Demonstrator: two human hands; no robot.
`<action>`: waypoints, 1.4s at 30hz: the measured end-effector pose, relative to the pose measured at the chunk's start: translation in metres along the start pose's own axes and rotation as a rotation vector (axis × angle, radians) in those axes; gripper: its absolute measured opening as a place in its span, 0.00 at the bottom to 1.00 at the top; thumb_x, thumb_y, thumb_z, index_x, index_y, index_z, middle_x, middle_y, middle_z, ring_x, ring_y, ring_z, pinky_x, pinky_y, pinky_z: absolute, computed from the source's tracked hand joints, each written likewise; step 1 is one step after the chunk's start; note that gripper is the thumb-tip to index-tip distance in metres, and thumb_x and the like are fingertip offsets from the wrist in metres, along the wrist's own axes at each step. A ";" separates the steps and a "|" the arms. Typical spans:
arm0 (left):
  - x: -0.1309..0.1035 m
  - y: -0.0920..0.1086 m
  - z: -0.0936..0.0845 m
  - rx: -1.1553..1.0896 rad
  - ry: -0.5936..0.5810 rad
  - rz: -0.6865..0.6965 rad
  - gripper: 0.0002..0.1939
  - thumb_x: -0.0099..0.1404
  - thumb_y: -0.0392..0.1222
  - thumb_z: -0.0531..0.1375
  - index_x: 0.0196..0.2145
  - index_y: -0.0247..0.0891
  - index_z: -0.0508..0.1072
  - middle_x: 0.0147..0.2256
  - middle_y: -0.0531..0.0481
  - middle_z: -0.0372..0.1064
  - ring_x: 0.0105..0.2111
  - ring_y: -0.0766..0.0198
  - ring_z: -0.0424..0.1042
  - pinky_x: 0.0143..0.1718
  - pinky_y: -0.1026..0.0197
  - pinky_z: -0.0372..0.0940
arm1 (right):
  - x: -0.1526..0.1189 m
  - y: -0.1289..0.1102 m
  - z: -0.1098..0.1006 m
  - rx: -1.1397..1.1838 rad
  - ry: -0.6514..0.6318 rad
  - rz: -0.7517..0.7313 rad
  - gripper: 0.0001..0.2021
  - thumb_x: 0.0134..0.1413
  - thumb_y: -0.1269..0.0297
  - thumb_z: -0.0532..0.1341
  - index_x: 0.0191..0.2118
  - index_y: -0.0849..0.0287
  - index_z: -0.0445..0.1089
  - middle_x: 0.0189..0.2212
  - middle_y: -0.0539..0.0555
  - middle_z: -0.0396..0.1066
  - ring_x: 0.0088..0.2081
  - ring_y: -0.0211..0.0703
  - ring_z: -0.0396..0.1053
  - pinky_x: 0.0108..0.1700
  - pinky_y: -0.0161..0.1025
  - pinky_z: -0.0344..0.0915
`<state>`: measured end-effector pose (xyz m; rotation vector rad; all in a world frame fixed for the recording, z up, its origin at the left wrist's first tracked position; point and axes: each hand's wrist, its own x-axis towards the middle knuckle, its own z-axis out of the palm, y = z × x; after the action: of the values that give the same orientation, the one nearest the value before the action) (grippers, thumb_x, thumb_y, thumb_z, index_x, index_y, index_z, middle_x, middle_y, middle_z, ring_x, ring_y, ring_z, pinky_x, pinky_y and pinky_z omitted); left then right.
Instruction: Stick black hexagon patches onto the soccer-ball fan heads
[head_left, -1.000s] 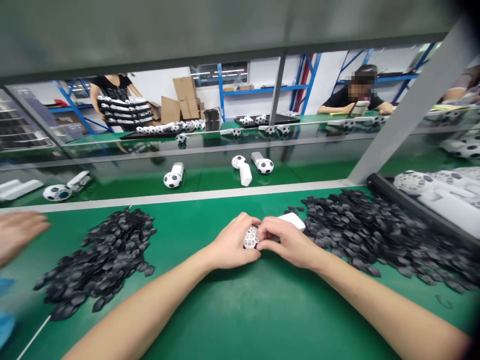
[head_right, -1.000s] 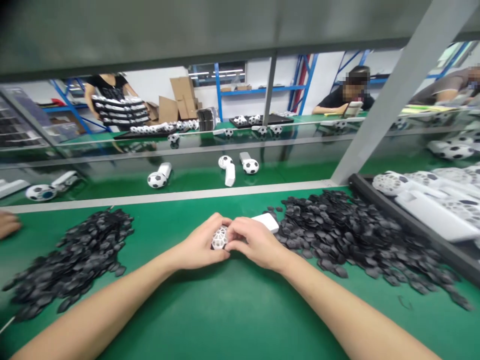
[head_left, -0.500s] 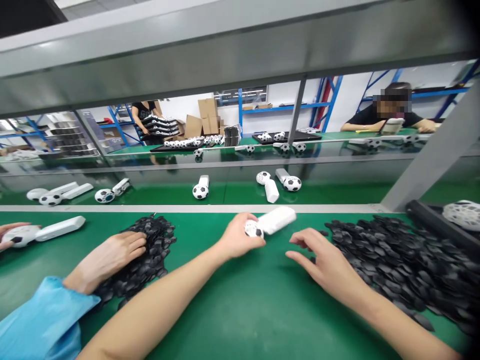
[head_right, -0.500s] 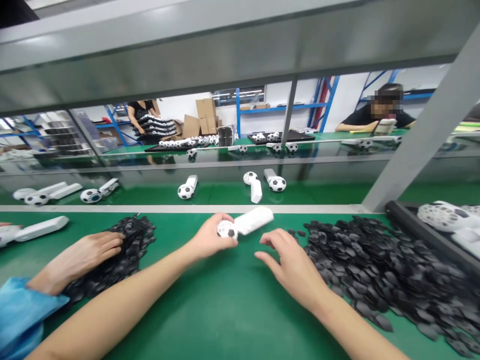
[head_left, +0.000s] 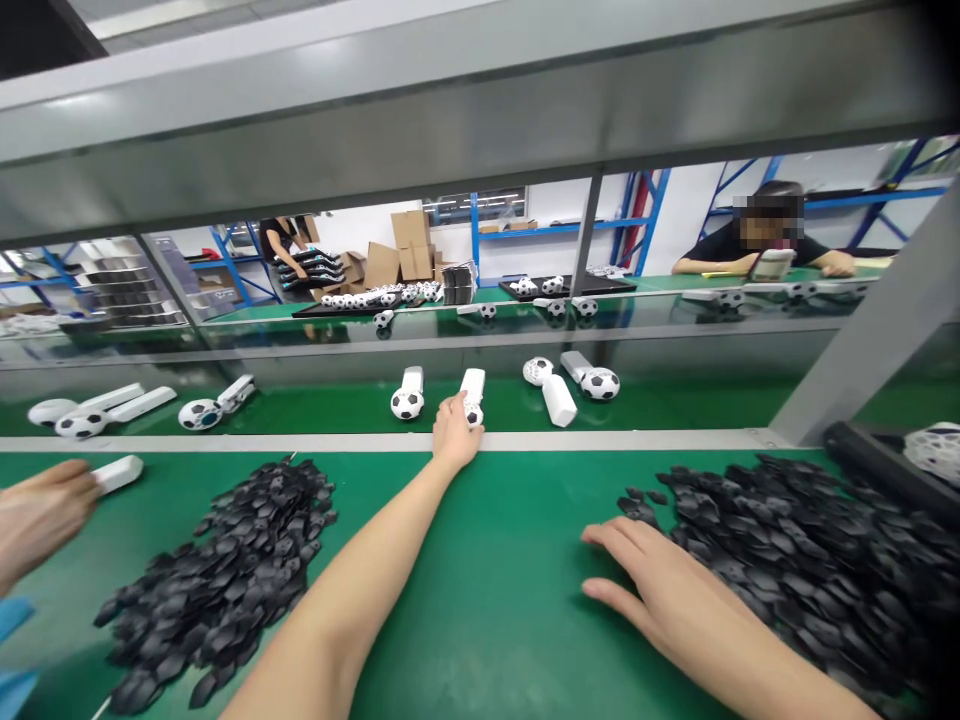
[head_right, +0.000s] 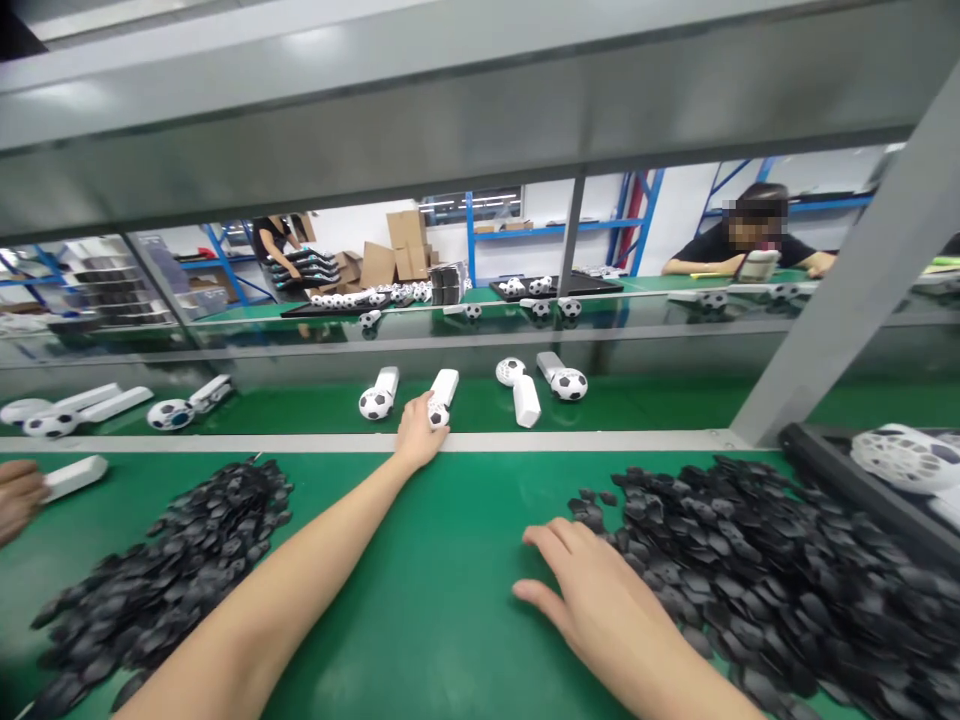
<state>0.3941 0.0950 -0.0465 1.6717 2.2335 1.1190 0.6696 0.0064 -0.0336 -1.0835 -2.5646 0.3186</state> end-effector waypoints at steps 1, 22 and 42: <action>-0.002 -0.002 0.003 0.017 -0.017 0.020 0.32 0.53 0.38 0.59 0.55 0.40 0.52 0.53 0.39 0.53 0.54 0.49 0.55 0.51 0.51 0.52 | 0.000 0.001 0.001 -0.023 0.012 0.014 0.13 0.53 0.55 0.57 0.44 0.53 0.66 0.39 0.54 0.67 0.40 0.50 0.67 0.40 0.46 0.67; -0.011 0.008 0.004 0.159 -0.261 0.490 0.13 0.60 0.42 0.54 0.43 0.39 0.67 0.36 0.46 0.69 0.41 0.54 0.66 0.43 0.55 0.59 | -0.002 -0.005 -0.010 0.045 -0.228 0.166 0.16 0.40 0.57 0.66 0.37 0.52 0.66 0.37 0.52 0.65 0.39 0.50 0.63 0.42 0.48 0.61; -0.067 -0.007 -0.020 0.137 0.089 0.236 0.24 0.53 0.45 0.61 0.46 0.38 0.60 0.44 0.44 0.54 0.48 0.54 0.57 0.50 0.50 0.56 | -0.004 0.015 -0.017 -0.090 -0.260 0.153 0.04 0.49 0.70 0.53 0.30 0.54 0.63 0.31 0.49 0.65 0.30 0.42 0.67 0.29 0.36 0.58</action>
<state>0.4031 0.0261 -0.0573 2.0229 2.2586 1.1325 0.6887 0.0148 -0.0241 -1.3556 -2.7494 0.4104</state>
